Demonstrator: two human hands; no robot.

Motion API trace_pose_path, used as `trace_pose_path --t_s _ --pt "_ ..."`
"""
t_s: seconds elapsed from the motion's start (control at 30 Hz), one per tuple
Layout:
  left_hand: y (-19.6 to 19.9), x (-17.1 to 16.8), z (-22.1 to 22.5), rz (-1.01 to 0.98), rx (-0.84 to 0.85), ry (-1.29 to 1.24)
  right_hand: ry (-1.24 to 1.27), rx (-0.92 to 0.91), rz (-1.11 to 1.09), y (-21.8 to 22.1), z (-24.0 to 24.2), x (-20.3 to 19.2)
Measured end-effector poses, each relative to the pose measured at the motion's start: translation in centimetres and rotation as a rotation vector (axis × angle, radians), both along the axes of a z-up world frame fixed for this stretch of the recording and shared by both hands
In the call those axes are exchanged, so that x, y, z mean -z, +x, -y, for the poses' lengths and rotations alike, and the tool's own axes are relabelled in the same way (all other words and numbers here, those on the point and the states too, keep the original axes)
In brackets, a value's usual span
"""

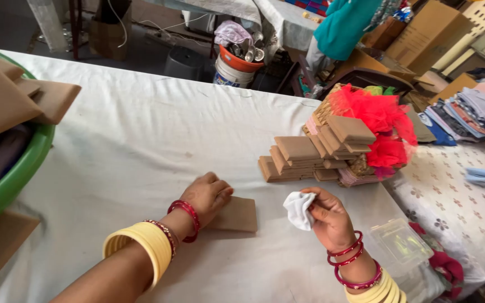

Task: Cleaning brown rectangular blocks with a white cloth.

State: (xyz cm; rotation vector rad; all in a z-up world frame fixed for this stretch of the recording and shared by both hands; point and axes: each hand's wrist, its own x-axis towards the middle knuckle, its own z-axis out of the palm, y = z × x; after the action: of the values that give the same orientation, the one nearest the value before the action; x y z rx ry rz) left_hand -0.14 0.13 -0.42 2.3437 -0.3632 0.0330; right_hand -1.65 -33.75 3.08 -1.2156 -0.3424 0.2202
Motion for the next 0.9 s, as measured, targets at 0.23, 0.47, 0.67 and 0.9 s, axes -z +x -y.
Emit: trace_pose_path --t_s 0.23,0.47,0.67,0.9 --pt "-0.8 -3.3 -2.0 -0.085 0.169 0.352 -1.180 -0.029 0.638 -2.9 -10.0 -5.8" --pt "0.0 -2.3 -2.4 -0.058 0.252 0.293 -1.314 -0.095 1.062 -2.0 -12.6 -2.7" --pt "0.3 -2.4 -2.4 -0.050 0.275 0.291 -1.337 0.030 1.071 1.6 -13.6 -1.6" --pt "0.0 -2.2 -2.3 -0.072 0.273 0.323 -1.377 0.279 0.978 3.1 -14.7 0.8"
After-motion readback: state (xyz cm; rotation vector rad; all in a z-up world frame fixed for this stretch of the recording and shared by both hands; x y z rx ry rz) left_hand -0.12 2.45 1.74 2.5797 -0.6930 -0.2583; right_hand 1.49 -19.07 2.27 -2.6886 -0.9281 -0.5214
